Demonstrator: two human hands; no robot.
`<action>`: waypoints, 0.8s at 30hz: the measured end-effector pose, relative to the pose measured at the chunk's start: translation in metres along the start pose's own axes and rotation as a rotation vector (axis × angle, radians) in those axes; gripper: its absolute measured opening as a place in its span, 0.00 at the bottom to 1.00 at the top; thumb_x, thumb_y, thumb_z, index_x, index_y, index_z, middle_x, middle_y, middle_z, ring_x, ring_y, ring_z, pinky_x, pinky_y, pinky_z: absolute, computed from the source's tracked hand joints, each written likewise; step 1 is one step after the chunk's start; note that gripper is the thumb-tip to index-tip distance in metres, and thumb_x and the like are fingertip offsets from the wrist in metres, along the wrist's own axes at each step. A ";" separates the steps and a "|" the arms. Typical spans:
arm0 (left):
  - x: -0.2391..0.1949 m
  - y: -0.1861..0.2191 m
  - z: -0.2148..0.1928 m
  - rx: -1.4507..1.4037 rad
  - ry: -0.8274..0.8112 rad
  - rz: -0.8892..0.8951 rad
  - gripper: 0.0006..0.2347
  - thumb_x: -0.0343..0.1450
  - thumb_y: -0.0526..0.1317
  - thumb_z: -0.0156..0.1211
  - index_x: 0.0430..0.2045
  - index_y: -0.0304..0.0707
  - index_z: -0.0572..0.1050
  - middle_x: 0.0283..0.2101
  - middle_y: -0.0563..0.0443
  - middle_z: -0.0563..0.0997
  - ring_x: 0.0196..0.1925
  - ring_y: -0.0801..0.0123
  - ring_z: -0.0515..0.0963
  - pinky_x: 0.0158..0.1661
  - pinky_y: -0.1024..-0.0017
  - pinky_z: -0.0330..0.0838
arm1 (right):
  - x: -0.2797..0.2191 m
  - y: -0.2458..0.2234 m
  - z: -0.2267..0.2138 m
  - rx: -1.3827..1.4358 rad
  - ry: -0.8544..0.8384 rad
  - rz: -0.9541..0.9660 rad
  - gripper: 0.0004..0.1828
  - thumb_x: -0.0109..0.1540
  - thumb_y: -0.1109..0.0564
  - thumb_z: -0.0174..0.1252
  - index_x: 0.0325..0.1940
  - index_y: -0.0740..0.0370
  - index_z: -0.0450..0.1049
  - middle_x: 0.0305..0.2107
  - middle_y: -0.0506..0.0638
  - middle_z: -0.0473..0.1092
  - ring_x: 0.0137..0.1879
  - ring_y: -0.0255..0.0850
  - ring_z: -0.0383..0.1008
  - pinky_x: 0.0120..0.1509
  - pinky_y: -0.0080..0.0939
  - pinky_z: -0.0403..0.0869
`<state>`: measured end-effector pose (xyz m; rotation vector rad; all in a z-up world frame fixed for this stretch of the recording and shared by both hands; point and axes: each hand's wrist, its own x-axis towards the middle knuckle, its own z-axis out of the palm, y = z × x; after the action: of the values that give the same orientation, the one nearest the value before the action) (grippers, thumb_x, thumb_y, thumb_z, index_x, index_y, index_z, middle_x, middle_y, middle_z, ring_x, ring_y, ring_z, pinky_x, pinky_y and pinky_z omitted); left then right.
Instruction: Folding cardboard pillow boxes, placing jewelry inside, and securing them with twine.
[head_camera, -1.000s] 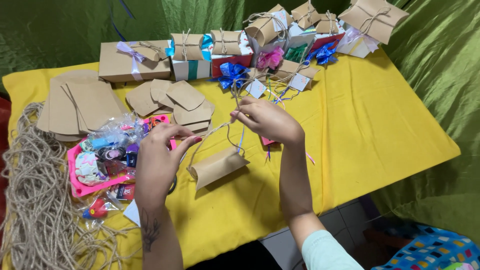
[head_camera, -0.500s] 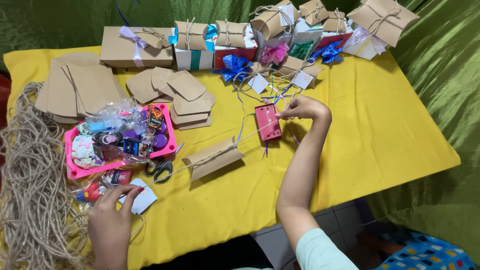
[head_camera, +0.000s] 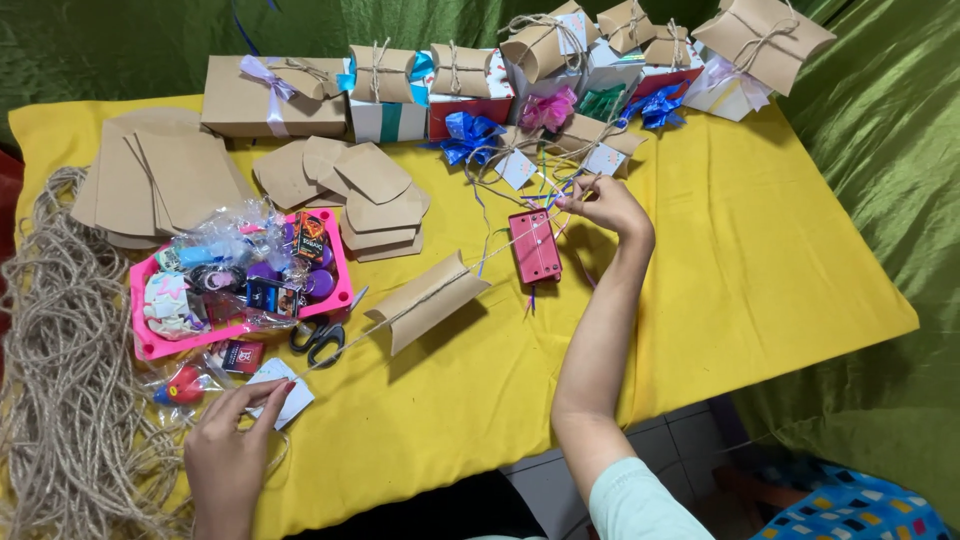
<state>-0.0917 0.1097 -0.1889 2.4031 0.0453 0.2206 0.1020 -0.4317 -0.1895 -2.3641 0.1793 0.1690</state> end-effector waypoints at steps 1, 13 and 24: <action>0.002 0.006 -0.003 -0.088 -0.043 -0.060 0.06 0.68 0.40 0.69 0.35 0.43 0.86 0.38 0.54 0.87 0.38 0.74 0.82 0.37 0.73 0.77 | 0.000 0.001 -0.001 0.016 0.048 -0.030 0.22 0.62 0.47 0.67 0.21 0.52 0.64 0.23 0.42 0.68 0.39 0.33 0.71 0.49 0.37 0.65; 0.018 0.036 -0.004 0.469 -0.499 -0.121 0.27 0.70 0.61 0.50 0.64 0.59 0.66 0.62 0.38 0.72 0.63 0.43 0.72 0.57 0.48 0.71 | -0.036 -0.054 -0.013 -0.191 -0.066 0.323 0.49 0.46 0.33 0.71 0.66 0.54 0.67 0.58 0.53 0.69 0.63 0.43 0.70 0.64 0.44 0.68; 0.078 0.080 0.096 0.165 -0.627 0.325 0.43 0.61 0.54 0.75 0.71 0.52 0.56 0.61 0.40 0.71 0.64 0.42 0.70 0.63 0.44 0.62 | -0.079 -0.159 0.080 -0.278 -0.357 -0.539 0.45 0.55 0.44 0.73 0.70 0.62 0.64 0.55 0.66 0.71 0.54 0.59 0.76 0.56 0.56 0.74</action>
<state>-0.0006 -0.0060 -0.1948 2.5262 -0.6373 -0.4094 0.0470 -0.2563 -0.1248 -2.5101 -0.6852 0.3642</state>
